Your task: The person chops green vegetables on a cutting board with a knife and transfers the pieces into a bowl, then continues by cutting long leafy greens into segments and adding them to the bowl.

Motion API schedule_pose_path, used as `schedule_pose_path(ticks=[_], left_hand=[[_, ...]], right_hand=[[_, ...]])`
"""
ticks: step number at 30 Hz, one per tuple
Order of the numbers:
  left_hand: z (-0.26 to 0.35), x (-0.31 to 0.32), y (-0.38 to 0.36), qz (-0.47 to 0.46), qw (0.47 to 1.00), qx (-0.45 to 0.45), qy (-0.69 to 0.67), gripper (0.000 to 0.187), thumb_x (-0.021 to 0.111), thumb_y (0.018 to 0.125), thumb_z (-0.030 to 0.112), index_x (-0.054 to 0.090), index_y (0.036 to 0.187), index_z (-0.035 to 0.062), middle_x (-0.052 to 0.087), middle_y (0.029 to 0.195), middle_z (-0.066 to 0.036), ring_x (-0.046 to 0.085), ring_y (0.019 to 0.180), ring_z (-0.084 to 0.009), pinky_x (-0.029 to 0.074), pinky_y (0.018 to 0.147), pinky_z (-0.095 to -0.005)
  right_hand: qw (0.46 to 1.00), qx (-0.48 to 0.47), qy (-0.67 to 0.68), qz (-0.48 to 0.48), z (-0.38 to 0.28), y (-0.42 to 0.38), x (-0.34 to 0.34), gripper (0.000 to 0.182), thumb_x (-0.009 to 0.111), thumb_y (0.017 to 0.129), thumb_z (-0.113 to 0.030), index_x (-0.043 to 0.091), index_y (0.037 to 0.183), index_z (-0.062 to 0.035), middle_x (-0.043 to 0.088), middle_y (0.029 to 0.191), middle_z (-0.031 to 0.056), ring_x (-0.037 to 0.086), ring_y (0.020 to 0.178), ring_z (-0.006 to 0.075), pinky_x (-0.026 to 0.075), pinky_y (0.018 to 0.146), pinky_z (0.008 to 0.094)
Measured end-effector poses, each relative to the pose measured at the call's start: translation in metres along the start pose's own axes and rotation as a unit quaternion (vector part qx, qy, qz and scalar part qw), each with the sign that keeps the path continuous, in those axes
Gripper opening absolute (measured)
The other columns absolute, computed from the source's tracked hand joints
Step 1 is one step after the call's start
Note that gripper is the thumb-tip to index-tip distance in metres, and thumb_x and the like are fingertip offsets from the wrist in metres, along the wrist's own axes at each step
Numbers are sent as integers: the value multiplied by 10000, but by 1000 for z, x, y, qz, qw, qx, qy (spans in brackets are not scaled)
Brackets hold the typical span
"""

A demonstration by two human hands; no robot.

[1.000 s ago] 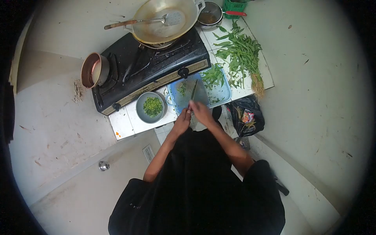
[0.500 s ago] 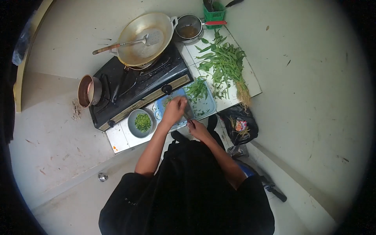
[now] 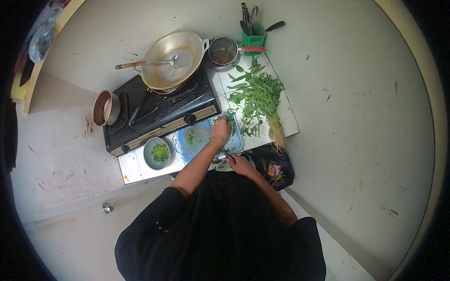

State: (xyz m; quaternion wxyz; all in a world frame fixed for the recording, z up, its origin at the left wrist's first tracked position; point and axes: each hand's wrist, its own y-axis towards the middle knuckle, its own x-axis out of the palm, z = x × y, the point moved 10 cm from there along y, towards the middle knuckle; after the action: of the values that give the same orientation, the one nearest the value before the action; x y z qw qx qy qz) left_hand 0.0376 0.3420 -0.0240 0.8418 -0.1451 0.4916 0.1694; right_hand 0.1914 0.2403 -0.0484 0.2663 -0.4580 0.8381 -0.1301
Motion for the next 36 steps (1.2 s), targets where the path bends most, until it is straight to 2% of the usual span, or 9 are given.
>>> schedule_pose_path(ticks=[3,6,11,13,14,22,25,30,36], left_hand=[[-4,-11,-5,16,997,7,-78,168,621,914,189,662,985,42,666,1004,-211,639,994,-401,542,810,-501],[-23,-14,-8,36,985,-31,-164,225,645,916,216,664,933,-7,684,836,-233,661,825,-435,526,744,-486],[-36,-19,0,50,978,-5,-202,231,640,925,216,702,961,-3,690,855,-244,687,817,-413,536,730,-442],[-37,-24,-2,23,980,-39,-195,226,636,928,213,717,992,12,692,855,-245,699,825,-397,538,735,-441],[-34,-31,-4,33,975,-31,-218,222,597,945,205,708,954,14,685,872,-251,662,873,-454,533,779,-500],[-44,-39,0,30,975,-40,-217,232,586,947,215,726,1004,39,686,926,-262,666,911,-444,536,811,-501],[-35,-37,0,50,984,-11,-173,243,585,948,224,724,996,32,685,941,-269,661,916,-453,536,823,-508],[-24,-21,6,-17,995,-60,-83,265,612,935,254,707,983,11,694,1005,-254,666,946,-441,545,840,-507],[1,-3,7,-29,999,-22,23,302,688,880,266,684,988,-17,684,1051,-246,655,1034,-403,539,871,-488]], right_hand=[[999,-23,-35,9,4,2,-9,334,542,1014,-328,617,1090,-12,682,798,107,663,746,246,511,712,382],[997,-67,-45,13,5,7,-12,336,543,1016,-324,616,1089,-5,680,794,99,655,729,226,507,701,367],[997,-43,-30,-63,9,15,-7,345,540,1022,-328,612,1117,-4,665,789,75,635,740,173,498,696,327],[996,-56,-51,-42,6,14,-13,349,541,1022,-334,615,1115,-6,661,801,75,627,753,169,495,702,322],[997,-31,-38,-52,12,18,-11,356,542,1021,-344,613,1111,-7,659,814,73,620,758,167,492,705,320],[999,-26,-10,-46,17,17,-16,359,539,1024,-352,610,1113,-12,651,811,60,608,742,152,492,700,309],[999,-24,-1,-42,24,14,-15,353,542,1023,-351,609,1116,-17,648,809,56,606,734,143,496,697,305],[999,-6,21,-36,22,10,-17,332,562,1014,-344,603,1144,-41,645,814,45,603,711,137,504,641,310],[999,-37,13,-34,16,6,-19,338,559,1014,-352,612,1138,-43,650,804,40,604,707,137,500,630,312]])
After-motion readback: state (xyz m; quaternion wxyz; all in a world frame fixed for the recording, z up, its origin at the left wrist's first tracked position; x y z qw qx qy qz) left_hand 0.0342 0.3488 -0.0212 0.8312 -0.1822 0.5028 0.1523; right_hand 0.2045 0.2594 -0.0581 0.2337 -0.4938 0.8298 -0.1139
